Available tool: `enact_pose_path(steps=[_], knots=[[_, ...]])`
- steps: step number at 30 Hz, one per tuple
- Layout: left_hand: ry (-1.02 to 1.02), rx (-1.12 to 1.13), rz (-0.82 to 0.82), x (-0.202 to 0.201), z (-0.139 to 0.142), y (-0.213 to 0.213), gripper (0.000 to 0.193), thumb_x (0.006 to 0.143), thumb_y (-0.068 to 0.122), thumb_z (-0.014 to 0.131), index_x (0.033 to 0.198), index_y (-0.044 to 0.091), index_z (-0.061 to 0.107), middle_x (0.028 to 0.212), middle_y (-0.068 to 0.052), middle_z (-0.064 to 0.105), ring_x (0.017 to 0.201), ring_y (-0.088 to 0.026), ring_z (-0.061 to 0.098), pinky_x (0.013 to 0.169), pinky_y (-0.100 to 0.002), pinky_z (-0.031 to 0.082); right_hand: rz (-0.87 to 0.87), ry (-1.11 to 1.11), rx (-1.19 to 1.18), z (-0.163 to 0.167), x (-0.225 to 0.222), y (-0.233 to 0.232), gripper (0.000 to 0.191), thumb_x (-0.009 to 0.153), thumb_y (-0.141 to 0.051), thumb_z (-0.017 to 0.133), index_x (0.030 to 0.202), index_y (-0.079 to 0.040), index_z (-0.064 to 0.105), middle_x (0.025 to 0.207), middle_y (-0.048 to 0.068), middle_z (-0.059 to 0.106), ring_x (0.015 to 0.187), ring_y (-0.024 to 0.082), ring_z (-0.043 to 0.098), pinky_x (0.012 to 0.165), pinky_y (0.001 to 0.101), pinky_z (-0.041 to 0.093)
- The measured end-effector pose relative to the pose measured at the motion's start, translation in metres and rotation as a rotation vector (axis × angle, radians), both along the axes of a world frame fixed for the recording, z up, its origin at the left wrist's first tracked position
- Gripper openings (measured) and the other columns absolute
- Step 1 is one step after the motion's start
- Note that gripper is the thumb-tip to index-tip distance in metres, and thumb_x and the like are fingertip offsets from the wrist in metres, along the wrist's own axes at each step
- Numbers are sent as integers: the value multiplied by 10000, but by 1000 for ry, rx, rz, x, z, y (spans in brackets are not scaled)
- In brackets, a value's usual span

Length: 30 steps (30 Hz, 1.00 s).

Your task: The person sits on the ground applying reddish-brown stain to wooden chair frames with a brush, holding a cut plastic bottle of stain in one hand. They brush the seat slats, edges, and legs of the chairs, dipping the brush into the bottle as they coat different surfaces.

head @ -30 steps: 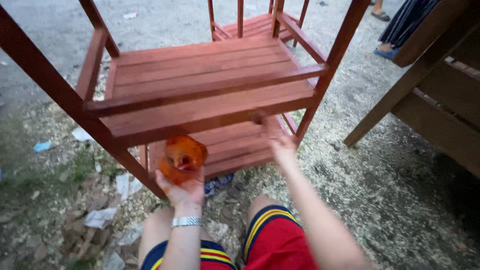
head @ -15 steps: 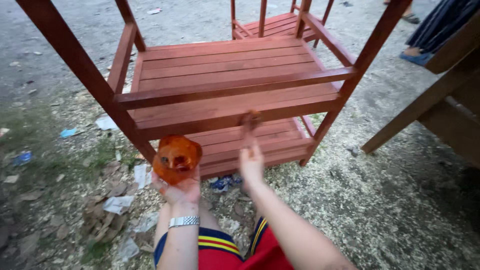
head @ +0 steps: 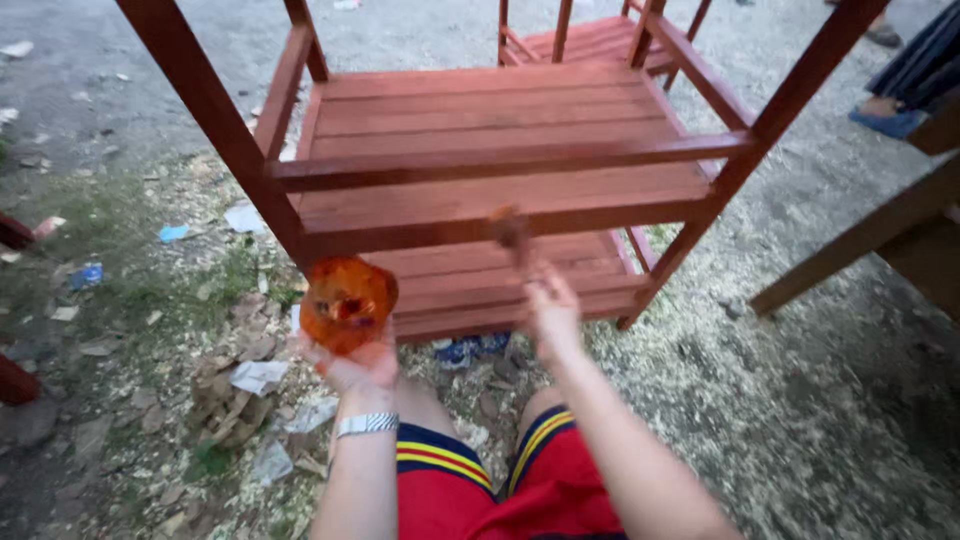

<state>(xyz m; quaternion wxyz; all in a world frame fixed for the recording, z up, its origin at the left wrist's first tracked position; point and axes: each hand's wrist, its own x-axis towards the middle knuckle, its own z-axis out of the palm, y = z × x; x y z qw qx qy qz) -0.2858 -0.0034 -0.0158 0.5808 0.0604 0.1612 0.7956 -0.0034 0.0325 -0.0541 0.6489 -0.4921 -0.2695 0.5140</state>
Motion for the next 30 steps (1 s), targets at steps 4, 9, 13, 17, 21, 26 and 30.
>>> enact_pose_path(steps=[4,9,13,17,21,26,30], knots=[[0,-100,-80,15,-12,8,844,719,753,559,1477,392,471,1514,36,530,1360,-269,546,954,-494,542,-175,88,-12,5,57,-13,557,969,-138,590,1504,-262,496,640,-66,476,438,34,371,352,217,261],[-68,-123,-82,4,-27,9,886,750,803,547,1501,336,487,1532,-1,537,1361,-283,552,985,-483,550,-148,-419,264,-19,-56,3,556,1015,-89,655,1540,-119,475,1042,-62,610,830,34,566,658,209,474],[-56,-110,13,-25,-29,6,865,757,770,580,1497,331,489,1539,-7,530,1356,-285,549,986,-494,550,114,-76,58,-30,-166,11,569,1069,-118,607,1629,-113,509,1070,109,518,889,193,478,715,316,411],[-41,43,87,-46,-23,3,830,792,739,593,1510,346,459,1565,-18,506,1418,-298,530,1060,-540,559,367,-242,116,8,-169,-12,528,1011,-138,615,1520,-79,488,1378,65,649,1128,124,609,948,267,501],[-83,1,54,-49,-17,6,832,805,742,585,1507,307,482,1547,-47,526,1392,-315,540,1016,-520,546,405,-688,462,83,-96,-39,530,1021,-77,567,1545,-53,490,1476,116,615,1307,175,567,1062,313,449],[-80,-117,-28,-27,-18,16,871,731,731,598,1487,310,493,1494,-49,542,1341,-300,555,996,-500,562,218,-1360,-88,178,14,-56,458,885,-123,666,1319,-270,677,1081,37,789,722,206,723,658,384,607],[-130,-99,-180,3,-19,23,881,711,726,641,1475,313,495,1501,-22,551,1357,-287,547,1012,-502,543,38,-1892,135,231,47,-41,189,877,-161,744,1063,-146,713,976,98,725,852,305,706,756,434,572]])
